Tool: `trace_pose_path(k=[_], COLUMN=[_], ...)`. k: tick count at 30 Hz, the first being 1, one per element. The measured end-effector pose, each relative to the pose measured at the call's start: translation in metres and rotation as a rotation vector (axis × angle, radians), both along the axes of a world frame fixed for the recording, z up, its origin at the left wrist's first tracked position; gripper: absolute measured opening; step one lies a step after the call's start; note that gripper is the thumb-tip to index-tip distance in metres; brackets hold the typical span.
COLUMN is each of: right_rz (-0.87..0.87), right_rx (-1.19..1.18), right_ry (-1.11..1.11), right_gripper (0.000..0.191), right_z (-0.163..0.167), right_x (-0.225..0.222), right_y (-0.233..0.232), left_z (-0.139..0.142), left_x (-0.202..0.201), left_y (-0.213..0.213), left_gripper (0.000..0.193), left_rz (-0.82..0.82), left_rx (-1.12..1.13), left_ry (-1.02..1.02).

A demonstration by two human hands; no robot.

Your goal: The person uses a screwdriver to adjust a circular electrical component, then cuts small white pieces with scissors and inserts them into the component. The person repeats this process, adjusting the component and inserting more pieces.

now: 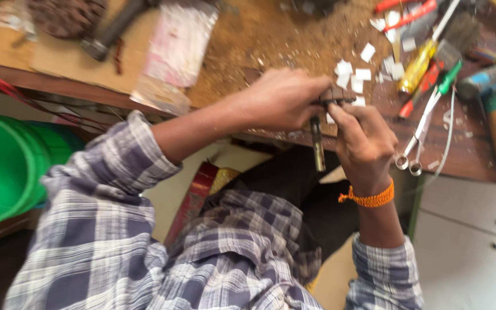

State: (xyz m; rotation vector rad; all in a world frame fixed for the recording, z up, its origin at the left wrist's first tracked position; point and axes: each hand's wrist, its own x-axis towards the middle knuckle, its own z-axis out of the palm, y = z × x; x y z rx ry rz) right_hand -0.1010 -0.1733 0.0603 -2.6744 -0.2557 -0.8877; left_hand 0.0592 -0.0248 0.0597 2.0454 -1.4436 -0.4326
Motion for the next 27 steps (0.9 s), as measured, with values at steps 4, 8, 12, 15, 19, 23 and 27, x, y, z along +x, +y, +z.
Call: trace_pose_path(k=[4, 8, 12, 15, 19, 23, 27], right_rz=[0.032, 0.004, -0.004, -0.019, -0.062, -0.013, 0.057], right_rx=[0.021, 0.025, 0.019, -0.017, -0.003, -0.01, -0.251], right_ry=[-0.048, -0.054, -0.039, -0.021, 0.106, 0.203, 0.14], right_gripper=[0.038, 0.041, 0.042, 0.041, 0.037, 0.027, 0.036], right_z=[-0.002, 0.0, 0.004, 0.011, 0.026, 0.038, 0.036], right_x=[0.01, 0.014, 0.015, 0.016, 0.012, 0.009, 0.012], right_y=[0.008, 0.013, 0.013, 0.014, 0.014, 0.004, -0.007], left_z=[-0.002, -0.002, 0.001, 0.004, 0.006, 0.007, 0.008], left_x=[0.01, 0.018, 0.023, 0.023, 0.018, 0.015, 0.018], left_y=[0.004, 0.008, 0.007, 0.003, -0.001, -0.002, -0.001], left_gripper=[0.027, 0.026, 0.027, 0.025, 0.026, 0.026, 0.026], left_rz=[-0.011, -0.075, -0.084, -0.067, 0.0, -0.018, -0.071], left_rx=[0.036, -0.073, 0.046, 0.068, 0.116, 0.116, 0.089], left_ry=[0.061, 0.019, 0.017, 0.047, 0.088, 0.058, 0.025])
